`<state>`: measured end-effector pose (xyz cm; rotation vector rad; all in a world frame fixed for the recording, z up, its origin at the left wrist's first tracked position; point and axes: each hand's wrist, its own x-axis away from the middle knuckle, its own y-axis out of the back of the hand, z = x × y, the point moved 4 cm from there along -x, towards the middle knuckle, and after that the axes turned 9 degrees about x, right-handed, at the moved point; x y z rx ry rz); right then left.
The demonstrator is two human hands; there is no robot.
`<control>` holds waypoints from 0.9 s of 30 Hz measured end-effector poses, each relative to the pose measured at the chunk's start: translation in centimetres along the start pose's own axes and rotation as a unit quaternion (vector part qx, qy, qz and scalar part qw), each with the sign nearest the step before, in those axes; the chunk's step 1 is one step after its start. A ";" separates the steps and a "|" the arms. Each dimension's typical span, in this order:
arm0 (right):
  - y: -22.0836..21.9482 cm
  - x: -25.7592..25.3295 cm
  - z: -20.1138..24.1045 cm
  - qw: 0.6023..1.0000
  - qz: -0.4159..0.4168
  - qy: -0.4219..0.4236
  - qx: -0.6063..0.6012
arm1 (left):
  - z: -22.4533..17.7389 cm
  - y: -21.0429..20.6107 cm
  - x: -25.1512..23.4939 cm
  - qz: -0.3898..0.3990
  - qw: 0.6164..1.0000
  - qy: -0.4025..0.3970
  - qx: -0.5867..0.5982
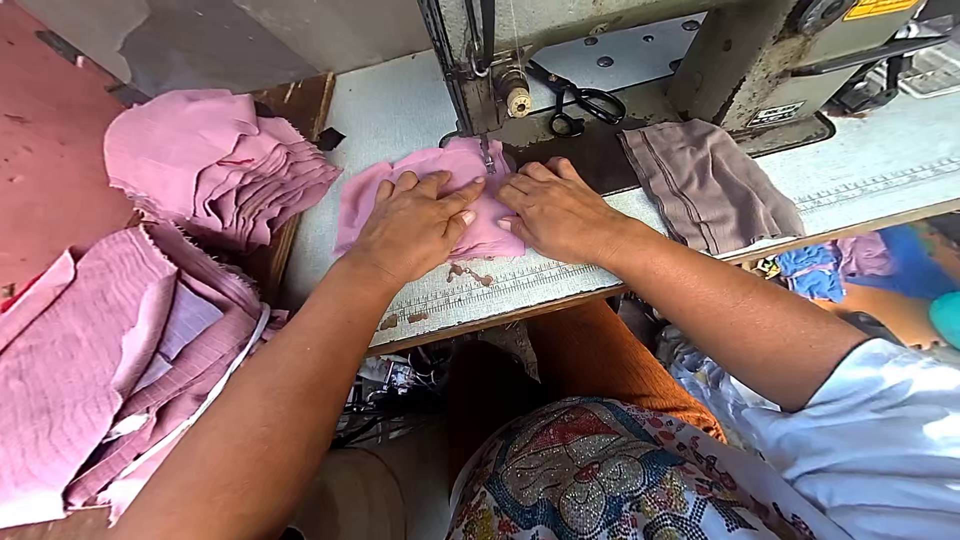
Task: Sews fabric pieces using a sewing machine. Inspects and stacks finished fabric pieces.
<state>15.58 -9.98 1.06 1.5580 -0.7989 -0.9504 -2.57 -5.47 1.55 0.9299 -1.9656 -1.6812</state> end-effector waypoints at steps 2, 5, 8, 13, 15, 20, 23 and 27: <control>0.0 0.0 -0.1 1.000 0.001 -0.013 0.002 | 0.0 -0.1 -0.2 0.002 1.000 0.012 -0.015; 0.0 0.5 0.8 0.998 -0.048 0.027 0.001 | -0.2 0.0 -0.4 0.004 0.999 0.028 -0.024; -0.2 0.7 0.9 0.998 -0.048 0.038 0.007 | -0.2 0.3 -0.4 0.009 0.999 0.031 -0.022; 0.0 0.2 -0.4 1.000 0.006 -0.006 0.003 | 0.2 0.7 -0.4 0.013 1.000 0.015 -0.012; 0.2 -0.1 -0.9 0.999 0.027 -0.019 0.005 | 0.4 0.8 -0.3 0.022 1.000 0.017 -0.010; 0.2 -1.0 -2.1 0.995 0.081 -0.061 -0.004 | 0.7 0.7 -0.7 0.023 1.000 0.012 -0.013; 0.1 -1.2 -2.3 0.995 0.043 -0.086 -0.006 | 0.2 0.9 -1.1 0.025 0.999 0.014 -0.021; 0.0 -0.4 0.0 0.995 -0.095 0.008 0.002 | -0.9 1.1 -1.9 0.045 0.998 0.036 -0.029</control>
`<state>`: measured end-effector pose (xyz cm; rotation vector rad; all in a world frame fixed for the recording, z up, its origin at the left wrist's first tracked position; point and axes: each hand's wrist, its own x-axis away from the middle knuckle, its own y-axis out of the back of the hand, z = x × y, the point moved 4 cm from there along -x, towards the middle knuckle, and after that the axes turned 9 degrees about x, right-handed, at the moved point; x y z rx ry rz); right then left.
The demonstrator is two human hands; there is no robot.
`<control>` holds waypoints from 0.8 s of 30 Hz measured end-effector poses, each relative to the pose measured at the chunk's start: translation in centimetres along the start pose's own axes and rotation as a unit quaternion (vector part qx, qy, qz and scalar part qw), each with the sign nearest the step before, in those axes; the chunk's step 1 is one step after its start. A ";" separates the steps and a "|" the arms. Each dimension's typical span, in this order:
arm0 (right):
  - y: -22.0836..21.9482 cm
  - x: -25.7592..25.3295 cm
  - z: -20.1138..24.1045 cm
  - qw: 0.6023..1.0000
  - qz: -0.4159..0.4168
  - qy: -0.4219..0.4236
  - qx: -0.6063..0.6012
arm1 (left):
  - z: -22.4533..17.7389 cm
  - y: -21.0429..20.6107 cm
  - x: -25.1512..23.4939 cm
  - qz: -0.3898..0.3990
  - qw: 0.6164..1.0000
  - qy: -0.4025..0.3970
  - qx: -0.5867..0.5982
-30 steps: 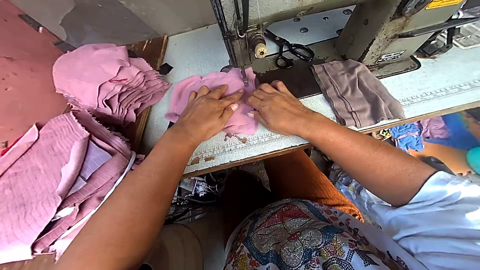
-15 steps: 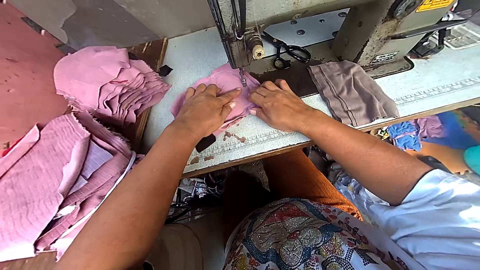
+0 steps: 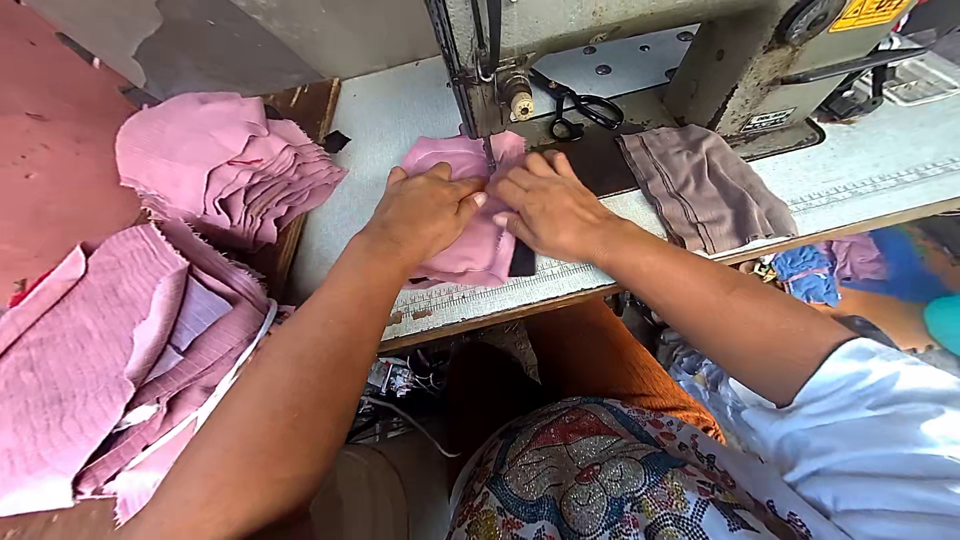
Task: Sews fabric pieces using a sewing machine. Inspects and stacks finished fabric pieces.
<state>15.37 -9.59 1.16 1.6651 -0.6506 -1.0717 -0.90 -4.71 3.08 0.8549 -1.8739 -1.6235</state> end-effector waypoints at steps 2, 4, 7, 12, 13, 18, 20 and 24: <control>-0.1 0.1 0.5 0.999 0.035 0.006 0.002 | -0.3 0.0 -0.4 0.015 1.000 0.023 0.011; 0.0 0.0 -0.1 0.998 0.068 -0.017 0.007 | -0.2 0.0 -0.8 0.010 0.999 0.036 0.023; -0.2 -0.4 -1.1 0.993 0.107 -0.051 0.002 | 0.3 -0.6 -1.3 -0.034 0.999 0.025 0.032; -0.6 -0.7 -2.3 0.990 0.108 -0.091 -0.005 | 1.8 -1.8 -1.0 -0.111 0.983 -0.101 0.110; -0.5 -0.6 -2.0 0.994 0.079 -0.080 -0.005 | 2.0 -1.7 -0.8 -0.122 0.978 -0.119 0.121; 0.0 0.2 -0.2 0.999 -0.003 0.035 -0.009 | 1.7 -1.1 -0.7 -0.099 0.983 -0.089 0.126; 0.1 0.0 -1.0 1.000 0.010 0.013 0.007 | 1.5 -0.8 -1.0 -0.085 0.987 -0.060 0.119; 0.1 -0.3 -2.4 0.998 0.019 -0.042 0.031 | 0.7 -0.2 -1.3 -0.055 0.993 -0.017 0.104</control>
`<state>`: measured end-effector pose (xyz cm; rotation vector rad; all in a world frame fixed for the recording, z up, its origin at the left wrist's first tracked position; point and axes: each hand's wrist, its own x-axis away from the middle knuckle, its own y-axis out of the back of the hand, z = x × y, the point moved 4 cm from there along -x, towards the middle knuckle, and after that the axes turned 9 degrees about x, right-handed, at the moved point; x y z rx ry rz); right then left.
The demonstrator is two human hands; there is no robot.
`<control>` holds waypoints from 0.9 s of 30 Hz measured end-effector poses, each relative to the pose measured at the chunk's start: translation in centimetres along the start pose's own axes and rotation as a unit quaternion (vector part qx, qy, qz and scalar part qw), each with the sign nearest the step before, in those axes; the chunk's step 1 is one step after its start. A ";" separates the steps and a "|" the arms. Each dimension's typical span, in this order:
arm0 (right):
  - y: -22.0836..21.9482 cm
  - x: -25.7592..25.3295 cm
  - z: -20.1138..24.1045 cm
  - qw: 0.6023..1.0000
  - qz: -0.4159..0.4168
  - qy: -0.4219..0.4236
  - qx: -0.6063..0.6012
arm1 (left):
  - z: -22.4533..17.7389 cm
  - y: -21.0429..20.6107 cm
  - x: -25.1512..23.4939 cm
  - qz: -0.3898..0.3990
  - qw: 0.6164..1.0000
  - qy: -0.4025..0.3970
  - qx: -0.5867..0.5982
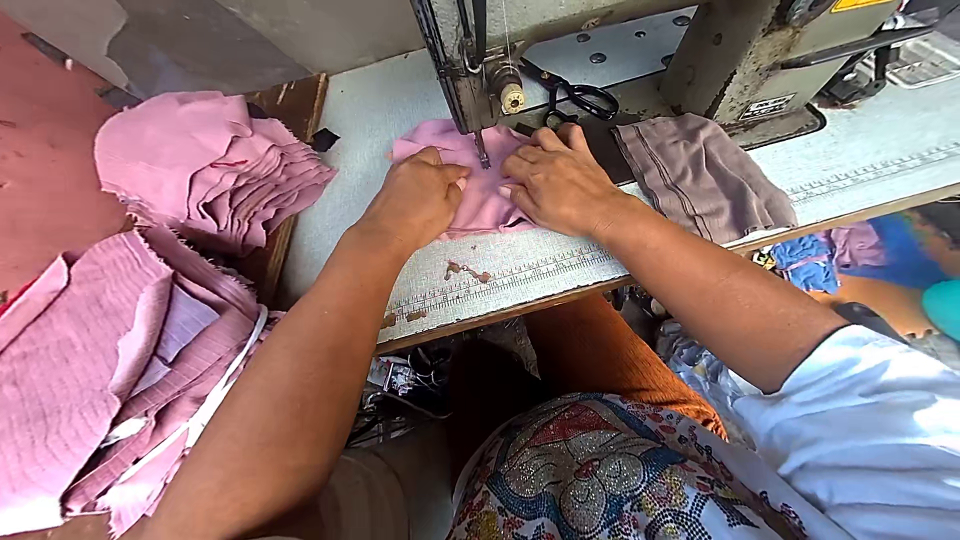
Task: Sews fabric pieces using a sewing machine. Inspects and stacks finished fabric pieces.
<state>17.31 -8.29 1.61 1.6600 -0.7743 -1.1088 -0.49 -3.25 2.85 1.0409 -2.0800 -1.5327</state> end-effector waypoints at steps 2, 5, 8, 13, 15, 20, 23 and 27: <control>0.1 0.3 0.7 1.000 -0.021 0.016 -0.004 | -0.4 0.3 -0.1 0.022 0.999 0.026 -0.011; 0.0 1.0 2.1 0.996 -0.038 0.082 -0.017 | -0.6 0.4 -0.4 0.039 0.998 0.043 -0.027; 0.1 0.8 1.6 0.997 -0.020 0.072 -0.003 | -0.3 0.3 -0.8 0.036 0.998 0.037 -0.039; 0.2 0.1 0.0 1.000 0.006 -0.021 0.010 | -0.1 0.4 -0.4 -0.003 0.999 0.018 -0.045; 0.3 0.1 0.4 0.999 -0.005 -0.033 -0.003 | 0.0 0.1 -0.1 -0.020 0.999 -0.002 -0.029; 0.0 0.8 2.0 0.997 -0.028 0.056 -0.039 | -0.3 -1.7 0.4 -0.046 0.998 0.045 0.004; -0.1 0.7 1.8 0.999 0.000 0.043 -0.030 | 0.2 -2.5 0.9 -0.043 0.997 0.059 0.004; -0.1 0.5 1.8 0.999 0.042 0.027 -0.016 | 1.5 -2.5 0.3 0.010 0.994 0.107 0.013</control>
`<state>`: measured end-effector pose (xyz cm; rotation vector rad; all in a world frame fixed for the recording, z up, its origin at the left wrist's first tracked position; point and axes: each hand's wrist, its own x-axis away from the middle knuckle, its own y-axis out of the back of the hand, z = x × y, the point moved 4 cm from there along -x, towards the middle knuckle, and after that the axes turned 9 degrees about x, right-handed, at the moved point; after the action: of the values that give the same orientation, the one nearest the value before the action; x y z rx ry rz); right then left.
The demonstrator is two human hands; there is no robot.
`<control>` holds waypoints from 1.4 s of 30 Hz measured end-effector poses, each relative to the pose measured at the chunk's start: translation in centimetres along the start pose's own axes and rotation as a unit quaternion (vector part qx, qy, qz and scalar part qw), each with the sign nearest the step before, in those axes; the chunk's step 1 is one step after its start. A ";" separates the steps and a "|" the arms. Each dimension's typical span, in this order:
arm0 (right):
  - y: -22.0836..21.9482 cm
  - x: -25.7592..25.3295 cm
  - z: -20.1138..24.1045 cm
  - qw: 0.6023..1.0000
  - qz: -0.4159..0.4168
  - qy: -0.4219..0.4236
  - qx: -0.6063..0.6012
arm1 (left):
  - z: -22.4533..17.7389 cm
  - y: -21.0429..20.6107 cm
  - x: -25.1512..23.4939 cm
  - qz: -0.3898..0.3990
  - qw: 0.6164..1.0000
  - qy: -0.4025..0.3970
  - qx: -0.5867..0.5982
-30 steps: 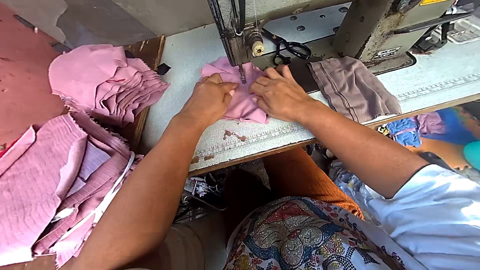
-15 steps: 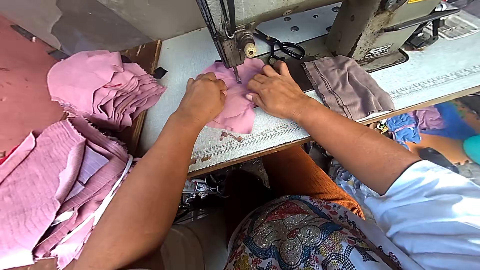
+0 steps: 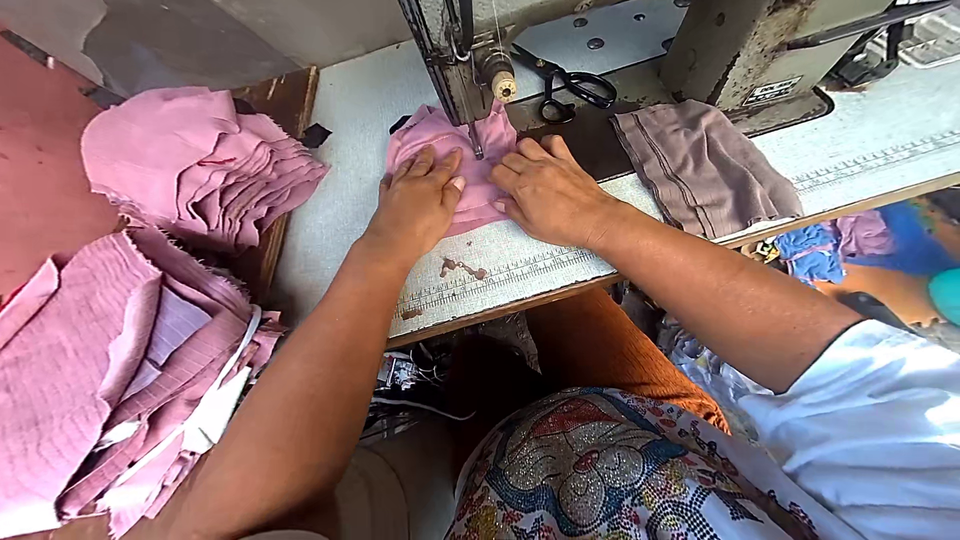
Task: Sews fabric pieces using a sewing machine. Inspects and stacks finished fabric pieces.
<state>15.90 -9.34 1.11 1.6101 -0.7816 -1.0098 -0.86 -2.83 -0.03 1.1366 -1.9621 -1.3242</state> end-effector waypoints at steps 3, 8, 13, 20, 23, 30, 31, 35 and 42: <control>-0.1 -0.1 0.0 1.000 0.013 -0.008 0.007 | 0.2 0.7 -0.9 0.030 0.999 0.024 0.004; -0.2 -0.2 -0.1 0.998 0.048 -0.036 0.012 | 0.3 1.2 -1.9 0.045 0.998 0.037 -0.002; -0.2 -0.4 -0.2 0.996 0.068 -0.056 -0.001 | 0.5 1.3 -2.8 0.048 0.997 0.053 0.004; 0.0 -0.2 -0.7 0.996 0.000 -0.079 -0.051 | 1.0 1.7 -2.8 0.004 1.000 -0.005 0.021; 0.1 -0.8 -0.9 0.996 -0.005 -0.063 -0.060 | 0.4 1.9 -2.3 -0.062 0.992 -0.092 0.054; 0.2 -1.0 -1.0 0.996 -0.046 0.007 -0.071 | -0.4 1.1 -2.3 -0.012 0.995 -0.071 0.072; 0.4 -0.5 -0.9 0.995 -0.054 0.026 -0.081 | -0.4 1.0 -2.4 -0.002 0.996 -0.067 0.059; 0.0 0.6 -0.3 0.993 -0.001 0.055 -0.105 | 0.2 0.9 -2.6 0.027 0.998 -0.024 0.043; 0.3 0.7 0.1 0.997 0.026 0.048 -0.047 | -0.5 1.0 -2.9 0.006 0.994 0.066 0.086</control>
<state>16.06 -10.05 1.24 1.5383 -0.6973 -0.9118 0.65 -0.43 1.23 1.2549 -2.0122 -1.0623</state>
